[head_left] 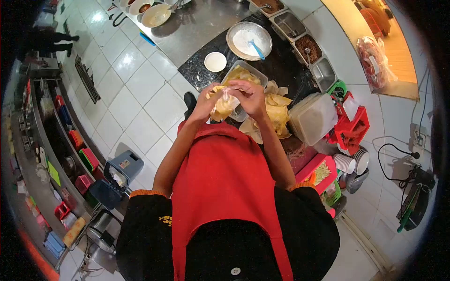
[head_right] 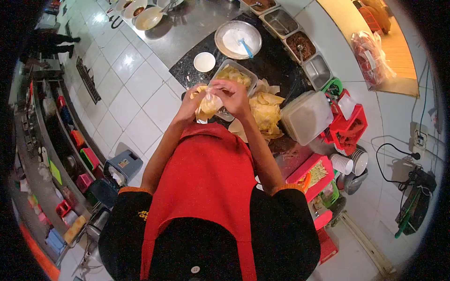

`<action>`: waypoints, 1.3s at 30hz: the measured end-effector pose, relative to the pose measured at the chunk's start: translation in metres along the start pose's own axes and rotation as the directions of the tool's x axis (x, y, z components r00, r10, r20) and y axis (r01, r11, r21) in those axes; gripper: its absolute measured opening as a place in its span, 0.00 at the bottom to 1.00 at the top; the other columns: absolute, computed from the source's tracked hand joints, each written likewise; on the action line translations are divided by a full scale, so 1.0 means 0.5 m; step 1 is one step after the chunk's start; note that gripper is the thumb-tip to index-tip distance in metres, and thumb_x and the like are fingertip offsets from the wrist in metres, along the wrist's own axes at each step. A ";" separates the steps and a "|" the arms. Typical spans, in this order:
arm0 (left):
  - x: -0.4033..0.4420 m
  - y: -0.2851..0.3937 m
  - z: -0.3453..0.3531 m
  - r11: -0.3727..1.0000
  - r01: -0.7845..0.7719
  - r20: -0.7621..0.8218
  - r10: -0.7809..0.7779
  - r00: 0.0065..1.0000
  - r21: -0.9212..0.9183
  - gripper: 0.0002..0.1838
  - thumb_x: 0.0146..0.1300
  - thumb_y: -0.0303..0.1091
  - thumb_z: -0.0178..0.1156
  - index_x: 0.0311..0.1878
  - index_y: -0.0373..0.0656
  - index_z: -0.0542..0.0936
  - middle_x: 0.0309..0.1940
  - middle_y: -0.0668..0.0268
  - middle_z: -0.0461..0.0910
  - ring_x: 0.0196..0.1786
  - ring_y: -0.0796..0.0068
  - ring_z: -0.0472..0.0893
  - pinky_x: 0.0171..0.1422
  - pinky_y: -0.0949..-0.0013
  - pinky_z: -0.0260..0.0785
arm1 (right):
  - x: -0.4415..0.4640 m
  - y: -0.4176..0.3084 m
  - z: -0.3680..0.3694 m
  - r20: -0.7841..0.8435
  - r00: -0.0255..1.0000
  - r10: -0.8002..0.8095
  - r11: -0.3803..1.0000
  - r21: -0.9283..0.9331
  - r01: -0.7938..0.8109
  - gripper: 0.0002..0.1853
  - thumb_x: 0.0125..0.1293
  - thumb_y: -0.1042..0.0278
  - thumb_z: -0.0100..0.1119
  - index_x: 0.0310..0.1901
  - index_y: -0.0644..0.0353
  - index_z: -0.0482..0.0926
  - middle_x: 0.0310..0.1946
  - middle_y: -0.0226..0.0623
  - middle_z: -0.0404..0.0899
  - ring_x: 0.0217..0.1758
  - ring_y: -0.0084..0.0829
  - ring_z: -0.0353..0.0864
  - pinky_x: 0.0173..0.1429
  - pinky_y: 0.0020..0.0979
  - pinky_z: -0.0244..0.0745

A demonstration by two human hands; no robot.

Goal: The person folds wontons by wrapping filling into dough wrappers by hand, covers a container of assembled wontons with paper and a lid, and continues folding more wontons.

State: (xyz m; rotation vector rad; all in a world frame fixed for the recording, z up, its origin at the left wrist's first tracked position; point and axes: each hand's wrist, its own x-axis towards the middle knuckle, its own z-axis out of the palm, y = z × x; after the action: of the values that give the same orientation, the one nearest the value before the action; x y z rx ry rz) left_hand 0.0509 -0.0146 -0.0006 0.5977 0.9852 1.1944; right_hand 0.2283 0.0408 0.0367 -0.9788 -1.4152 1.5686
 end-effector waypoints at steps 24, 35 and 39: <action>0.011 0.013 -0.113 0.950 -0.038 -0.152 -0.010 0.988 -0.309 0.22 0.74 0.28 0.53 0.69 0.38 0.65 0.69 0.48 0.73 0.67 0.55 0.77 0.71 0.54 0.73 | 0.079 0.224 -0.175 -0.141 0.983 0.115 0.878 -0.449 -0.167 0.15 0.60 0.76 0.67 0.50 0.69 0.83 0.38 0.47 0.87 0.39 0.35 0.89 0.46 0.32 0.82; 0.017 0.010 -0.090 0.978 -0.104 0.015 0.108 0.994 -0.182 0.27 0.82 0.39 0.43 0.78 0.40 0.56 0.78 0.55 0.61 0.74 0.45 0.70 0.75 0.50 0.68 | 0.059 0.038 0.042 0.094 0.987 -0.131 0.896 -0.414 0.159 0.13 0.63 0.70 0.70 0.47 0.64 0.85 0.44 0.46 0.87 0.49 0.44 0.85 0.59 0.39 0.76; 0.028 0.009 -0.089 0.949 -0.229 0.017 0.231 0.973 0.218 0.27 0.83 0.41 0.39 0.79 0.42 0.55 0.80 0.58 0.55 0.83 0.65 0.53 0.84 0.63 0.45 | 0.069 0.053 0.075 0.214 0.960 -0.181 0.841 -0.472 0.264 0.14 0.59 0.71 0.73 0.46 0.63 0.85 0.42 0.43 0.87 0.46 0.43 0.85 0.55 0.40 0.76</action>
State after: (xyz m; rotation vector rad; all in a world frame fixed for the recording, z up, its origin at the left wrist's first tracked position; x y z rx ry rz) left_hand 0.0106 -0.0048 -0.0224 0.9032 1.0851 1.3030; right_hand 0.1786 0.0565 0.0119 -0.9412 -2.0360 1.1470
